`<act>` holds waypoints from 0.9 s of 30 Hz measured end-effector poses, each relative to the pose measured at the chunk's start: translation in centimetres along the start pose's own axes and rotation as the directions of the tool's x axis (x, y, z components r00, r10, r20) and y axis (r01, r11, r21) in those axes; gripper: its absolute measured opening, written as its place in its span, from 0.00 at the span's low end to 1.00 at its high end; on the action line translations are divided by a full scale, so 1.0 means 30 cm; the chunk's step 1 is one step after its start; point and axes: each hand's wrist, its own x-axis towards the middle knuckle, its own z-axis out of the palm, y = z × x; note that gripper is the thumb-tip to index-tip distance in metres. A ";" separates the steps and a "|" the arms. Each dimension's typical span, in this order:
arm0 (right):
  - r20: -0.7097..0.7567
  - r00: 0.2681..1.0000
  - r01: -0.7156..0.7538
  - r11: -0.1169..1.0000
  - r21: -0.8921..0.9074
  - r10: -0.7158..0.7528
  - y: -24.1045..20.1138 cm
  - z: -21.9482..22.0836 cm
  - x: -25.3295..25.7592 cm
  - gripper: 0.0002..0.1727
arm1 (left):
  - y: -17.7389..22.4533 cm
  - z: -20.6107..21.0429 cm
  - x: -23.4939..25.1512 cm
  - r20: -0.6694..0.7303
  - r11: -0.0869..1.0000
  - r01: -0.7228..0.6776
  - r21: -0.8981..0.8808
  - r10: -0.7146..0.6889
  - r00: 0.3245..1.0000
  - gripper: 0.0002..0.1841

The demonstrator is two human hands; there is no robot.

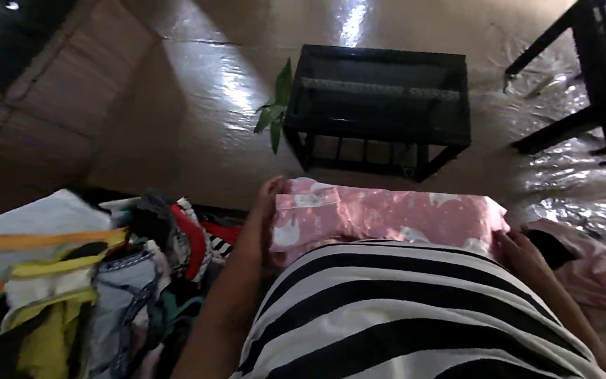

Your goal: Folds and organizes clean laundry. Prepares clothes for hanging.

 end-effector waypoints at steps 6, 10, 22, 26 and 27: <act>0.028 1.000 -0.008 1.000 -0.002 0.008 0.000 -0.012 -0.024 0.29 | 0.070 0.035 -0.011 -0.063 0.990 0.005 0.141 0.004 0.998 0.16; -0.041 0.996 0.077 0.997 0.001 -0.077 -0.025 -0.004 -0.062 0.33 | 0.106 0.042 -0.035 -0.114 0.974 -0.005 0.226 0.031 0.993 0.16; 0.140 0.986 -0.007 0.824 0.566 -0.088 -0.129 -0.152 -0.074 0.15 | 0.124 0.038 -0.018 -0.136 0.969 -0.155 0.194 0.183 0.974 0.17; 0.084 0.984 0.100 0.870 0.483 -0.160 -0.167 -0.278 -0.037 0.20 | 0.193 0.074 -0.009 -0.084 0.960 -0.183 0.211 0.204 0.975 0.17; 0.073 0.983 0.115 0.881 0.460 -0.166 -0.162 -0.301 -0.023 0.21 | 0.203 0.084 -0.005 -0.073 0.955 -0.182 0.233 0.204 0.976 0.17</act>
